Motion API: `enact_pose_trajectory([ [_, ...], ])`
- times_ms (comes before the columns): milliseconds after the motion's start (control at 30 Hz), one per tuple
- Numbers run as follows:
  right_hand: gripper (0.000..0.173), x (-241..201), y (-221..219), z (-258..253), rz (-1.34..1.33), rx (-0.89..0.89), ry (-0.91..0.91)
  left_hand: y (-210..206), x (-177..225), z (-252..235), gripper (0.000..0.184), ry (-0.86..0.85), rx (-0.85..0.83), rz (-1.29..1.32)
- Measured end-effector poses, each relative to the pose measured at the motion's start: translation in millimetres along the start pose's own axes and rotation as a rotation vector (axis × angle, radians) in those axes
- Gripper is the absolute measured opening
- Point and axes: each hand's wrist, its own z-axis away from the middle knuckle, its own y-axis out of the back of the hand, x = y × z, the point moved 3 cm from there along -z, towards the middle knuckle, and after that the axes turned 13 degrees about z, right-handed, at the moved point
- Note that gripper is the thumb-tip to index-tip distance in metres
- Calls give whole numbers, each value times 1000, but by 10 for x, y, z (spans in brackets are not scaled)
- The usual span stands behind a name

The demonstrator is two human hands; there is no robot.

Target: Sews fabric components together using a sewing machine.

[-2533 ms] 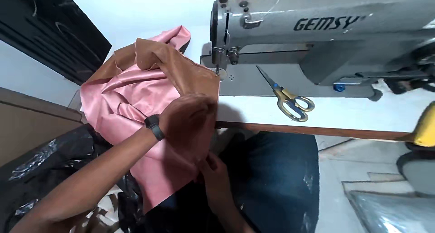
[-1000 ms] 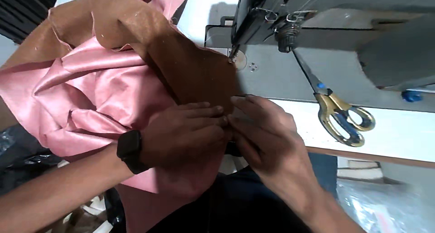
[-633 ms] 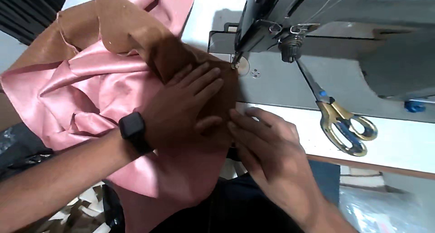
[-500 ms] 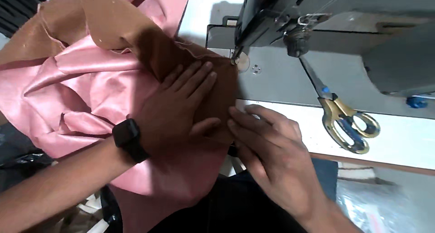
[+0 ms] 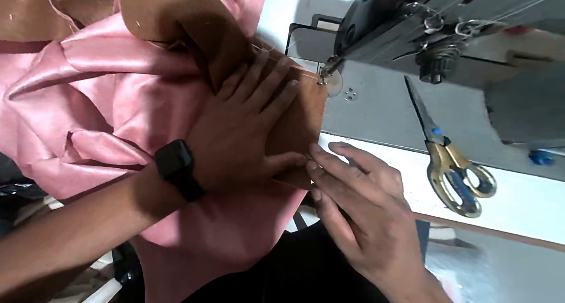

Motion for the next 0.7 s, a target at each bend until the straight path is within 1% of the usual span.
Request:
enact_pose_trajectory([
  [133,28,-8,-5,23,0,39,22,-12,0,2,112,3,2,-8],
  [333,28,-20,-2,14,13,33,33,-5,3,14,113,-13,15,-25],
  [700,27,-32,23,-9,-2,30,20,-8,11,11,113,7,15,-14],
])
